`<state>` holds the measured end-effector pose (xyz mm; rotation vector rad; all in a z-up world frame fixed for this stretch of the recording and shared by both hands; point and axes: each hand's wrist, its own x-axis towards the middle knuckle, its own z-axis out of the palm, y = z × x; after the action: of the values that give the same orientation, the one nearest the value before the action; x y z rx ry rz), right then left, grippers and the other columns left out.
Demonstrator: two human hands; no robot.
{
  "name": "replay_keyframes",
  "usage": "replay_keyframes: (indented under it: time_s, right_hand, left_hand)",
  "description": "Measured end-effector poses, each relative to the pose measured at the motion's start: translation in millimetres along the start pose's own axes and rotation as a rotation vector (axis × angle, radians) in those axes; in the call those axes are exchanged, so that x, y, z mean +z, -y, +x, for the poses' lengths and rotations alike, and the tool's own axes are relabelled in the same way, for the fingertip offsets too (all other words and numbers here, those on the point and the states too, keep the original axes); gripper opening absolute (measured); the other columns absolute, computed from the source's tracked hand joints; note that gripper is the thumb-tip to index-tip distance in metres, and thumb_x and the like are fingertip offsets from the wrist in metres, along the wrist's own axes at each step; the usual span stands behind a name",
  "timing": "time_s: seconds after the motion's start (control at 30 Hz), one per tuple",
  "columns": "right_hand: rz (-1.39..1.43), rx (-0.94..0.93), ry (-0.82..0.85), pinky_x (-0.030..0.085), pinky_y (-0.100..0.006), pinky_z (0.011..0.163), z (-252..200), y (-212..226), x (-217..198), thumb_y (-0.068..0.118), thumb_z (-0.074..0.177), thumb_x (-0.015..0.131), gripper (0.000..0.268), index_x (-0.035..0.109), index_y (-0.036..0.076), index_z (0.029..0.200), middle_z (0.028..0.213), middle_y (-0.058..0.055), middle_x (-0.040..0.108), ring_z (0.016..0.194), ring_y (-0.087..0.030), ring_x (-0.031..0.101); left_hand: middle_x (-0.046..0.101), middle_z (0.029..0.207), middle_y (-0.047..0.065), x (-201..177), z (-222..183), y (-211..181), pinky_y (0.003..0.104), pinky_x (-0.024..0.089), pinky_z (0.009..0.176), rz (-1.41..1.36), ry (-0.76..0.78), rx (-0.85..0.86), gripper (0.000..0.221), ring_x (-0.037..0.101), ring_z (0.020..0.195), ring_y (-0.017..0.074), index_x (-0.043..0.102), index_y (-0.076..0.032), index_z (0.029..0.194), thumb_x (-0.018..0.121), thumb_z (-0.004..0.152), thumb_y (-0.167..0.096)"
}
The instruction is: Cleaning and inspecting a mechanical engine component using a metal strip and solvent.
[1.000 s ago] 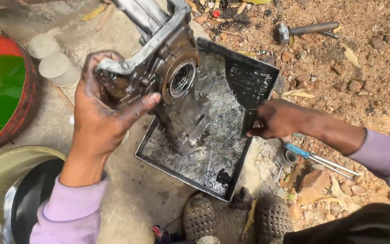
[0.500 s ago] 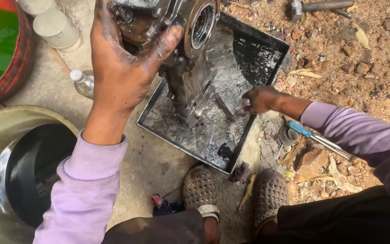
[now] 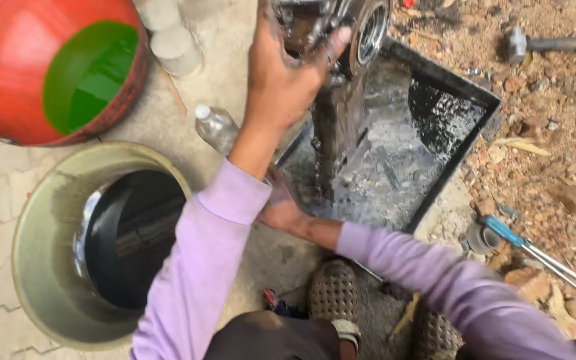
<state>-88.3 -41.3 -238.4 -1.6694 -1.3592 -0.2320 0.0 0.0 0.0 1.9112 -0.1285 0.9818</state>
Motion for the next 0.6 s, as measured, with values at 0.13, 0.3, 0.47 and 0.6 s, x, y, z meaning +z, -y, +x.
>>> replay_keyframes:
  time_s: [0.13, 0.3, 0.47, 0.6]
  right_hand:
    - [0.150, 0.001, -0.001, 0.049, -0.047, 0.111, -8, 12, 128, 0.047, 0.081, 0.080, 0.062, 0.058, 0.018, 0.132, 0.140, -0.017, 0.062, 0.129, -0.039, 0.059]
    - [0.276, 0.024, -0.045, 0.048, -0.045, 0.115, -37, -22, 205, 0.040, 0.089, 0.076, 0.059, 0.057, 0.013, 0.138, 0.143, -0.018, 0.062, 0.134, -0.036, 0.059]
    - [0.469, 0.037, 0.040, 0.046, -0.044, 0.120, -70, -47, 182, 0.032, 0.096, 0.072, 0.056, 0.056, 0.008, 0.144, 0.146, -0.019, 0.062, 0.139, -0.032, 0.058]
    - [0.665, 0.094, 0.185, 0.046, -0.043, 0.123, -47, -98, 76, 0.026, 0.102, 0.069, 0.053, 0.055, 0.003, 0.148, 0.149, -0.020, 0.062, 0.143, -0.029, 0.058]
  left_hand:
    - [0.071, 0.114, 0.006, 3, 8, -6, 0.032, 0.057, 0.094, -0.082, -0.009, -0.154, 0.055, 0.069, 0.102, 0.0140, 0.048, -0.005, 0.130, 0.085, 0.091, -0.021]
    - [0.069, 0.106, 0.007, 0, 6, -19, 0.030, 0.056, 0.083, 0.011, -0.022, -0.310, 0.049, 0.066, 0.092, 0.0146, 0.051, -0.004, 0.123, 0.083, 0.087, -0.017]
    - [0.070, 0.104, 0.006, 3, 16, -20, 0.029, 0.054, 0.084, 0.073, 0.052, -0.309, 0.047, 0.065, 0.091, 0.0138, 0.053, -0.005, 0.120, 0.083, 0.086, -0.016]
    - [0.070, 0.104, 0.004, 2, 27, -1, 0.029, 0.054, 0.084, 0.002, 0.148, -0.325, 0.048, 0.065, 0.092, 0.0117, 0.052, -0.006, 0.120, 0.082, 0.085, -0.018]
